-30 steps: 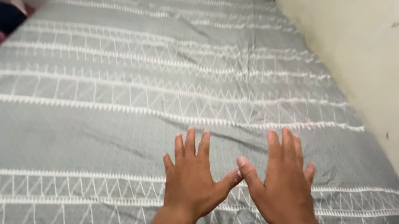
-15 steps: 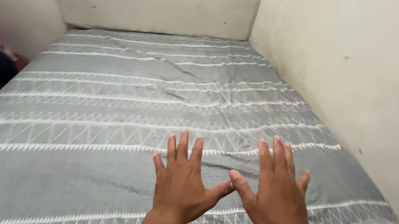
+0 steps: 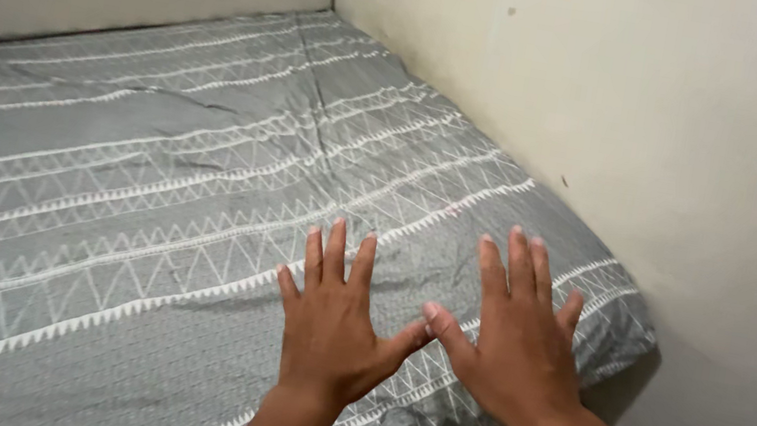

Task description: The person smooths a grey patterned fitted sheet over a mattress, tucking the edges under. They then pick up a pillow, remove its yellow pillowcase, and place the bare pillow on the bed.

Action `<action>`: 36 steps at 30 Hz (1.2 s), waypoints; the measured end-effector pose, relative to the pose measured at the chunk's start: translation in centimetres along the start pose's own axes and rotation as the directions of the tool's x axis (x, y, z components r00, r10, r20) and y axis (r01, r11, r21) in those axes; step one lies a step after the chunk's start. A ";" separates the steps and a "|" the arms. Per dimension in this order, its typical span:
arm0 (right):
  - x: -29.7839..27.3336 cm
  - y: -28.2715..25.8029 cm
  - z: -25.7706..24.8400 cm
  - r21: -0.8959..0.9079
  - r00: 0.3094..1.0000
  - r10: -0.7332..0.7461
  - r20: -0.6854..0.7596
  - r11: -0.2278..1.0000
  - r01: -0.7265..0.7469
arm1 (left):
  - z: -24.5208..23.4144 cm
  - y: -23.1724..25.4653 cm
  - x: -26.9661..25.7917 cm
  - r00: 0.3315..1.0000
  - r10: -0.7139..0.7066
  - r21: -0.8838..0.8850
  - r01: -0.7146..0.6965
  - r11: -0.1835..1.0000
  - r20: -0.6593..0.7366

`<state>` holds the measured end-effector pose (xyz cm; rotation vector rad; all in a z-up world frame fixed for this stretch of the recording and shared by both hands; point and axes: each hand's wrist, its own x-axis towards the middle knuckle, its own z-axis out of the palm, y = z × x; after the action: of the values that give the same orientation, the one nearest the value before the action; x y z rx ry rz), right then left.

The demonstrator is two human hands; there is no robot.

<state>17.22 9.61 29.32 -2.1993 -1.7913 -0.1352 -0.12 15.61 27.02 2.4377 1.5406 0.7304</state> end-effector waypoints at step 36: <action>-20.2 -22.2 -0.5 -0.185 0.862 0.491 0.122 0.865 -0.466 | -4.8 -17.3 -15.1 0.880 0.217 -0.072 -0.206 0.976 0.422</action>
<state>-8.59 -5.59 28.35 -2.7663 -1.2763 0.0272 -21.61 9.58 19.76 2.5485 1.1035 0.2098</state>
